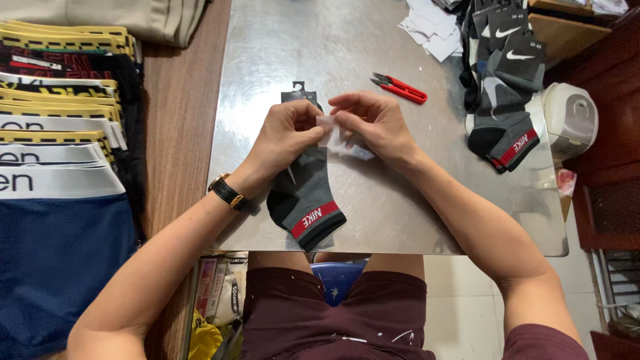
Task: The person sits at a metal table and attaches tags to packaged socks. They use a red handheld tagging tool to fasten a tag onto each sock, then set the finished sock aside and pull the next packaged sock from the pile to repeat the process.
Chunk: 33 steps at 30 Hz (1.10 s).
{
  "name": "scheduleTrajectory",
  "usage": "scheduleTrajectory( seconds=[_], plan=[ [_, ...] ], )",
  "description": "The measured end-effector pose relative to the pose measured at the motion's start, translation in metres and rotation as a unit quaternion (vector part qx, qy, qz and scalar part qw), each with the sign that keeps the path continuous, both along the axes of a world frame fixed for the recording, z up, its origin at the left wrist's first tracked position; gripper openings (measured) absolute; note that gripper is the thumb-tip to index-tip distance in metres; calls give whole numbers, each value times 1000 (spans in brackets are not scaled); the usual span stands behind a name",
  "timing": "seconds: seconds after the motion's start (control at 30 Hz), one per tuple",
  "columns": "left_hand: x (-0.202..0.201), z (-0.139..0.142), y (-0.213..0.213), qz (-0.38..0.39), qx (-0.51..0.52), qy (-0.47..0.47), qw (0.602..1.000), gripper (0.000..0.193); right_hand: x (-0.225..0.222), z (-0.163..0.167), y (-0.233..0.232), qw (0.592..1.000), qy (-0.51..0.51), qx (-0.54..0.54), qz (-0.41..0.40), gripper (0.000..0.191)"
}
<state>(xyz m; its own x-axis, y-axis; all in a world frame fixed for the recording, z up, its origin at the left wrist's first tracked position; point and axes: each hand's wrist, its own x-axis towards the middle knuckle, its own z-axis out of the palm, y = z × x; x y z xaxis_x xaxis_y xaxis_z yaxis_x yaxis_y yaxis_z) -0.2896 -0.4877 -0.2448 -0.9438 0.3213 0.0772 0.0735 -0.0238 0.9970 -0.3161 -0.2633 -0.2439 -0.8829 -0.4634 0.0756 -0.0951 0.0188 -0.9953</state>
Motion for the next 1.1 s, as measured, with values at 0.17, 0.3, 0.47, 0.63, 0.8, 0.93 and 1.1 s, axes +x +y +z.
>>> scheduleTrajectory(
  seconds=[0.17,0.3,0.47,0.63,0.8,0.93,1.1],
  plan=[
    [-1,-6,0,48,6,40,998,19,3,0,2,999,21,9,27,35],
    [-5,-8,-2,66,53,48,995,26,5,-3,3,998,41,11,36,39],
    [-3,-9,-1,26,67,41,997,31,4,-10,3,999,39,-30,15,32],
    [1,-6,1,26,15,79,996,28,4,-12,5,996,91,16,0,20],
    [1,-4,1,34,32,87,995,25,6,-10,3,992,107,42,-47,23],
    [1,-6,3,38,42,77,995,16,6,-8,2,989,130,45,-54,25],
    [3,-7,2,48,2,107,993,18,6,-8,2,984,153,59,-63,23]
  ],
)
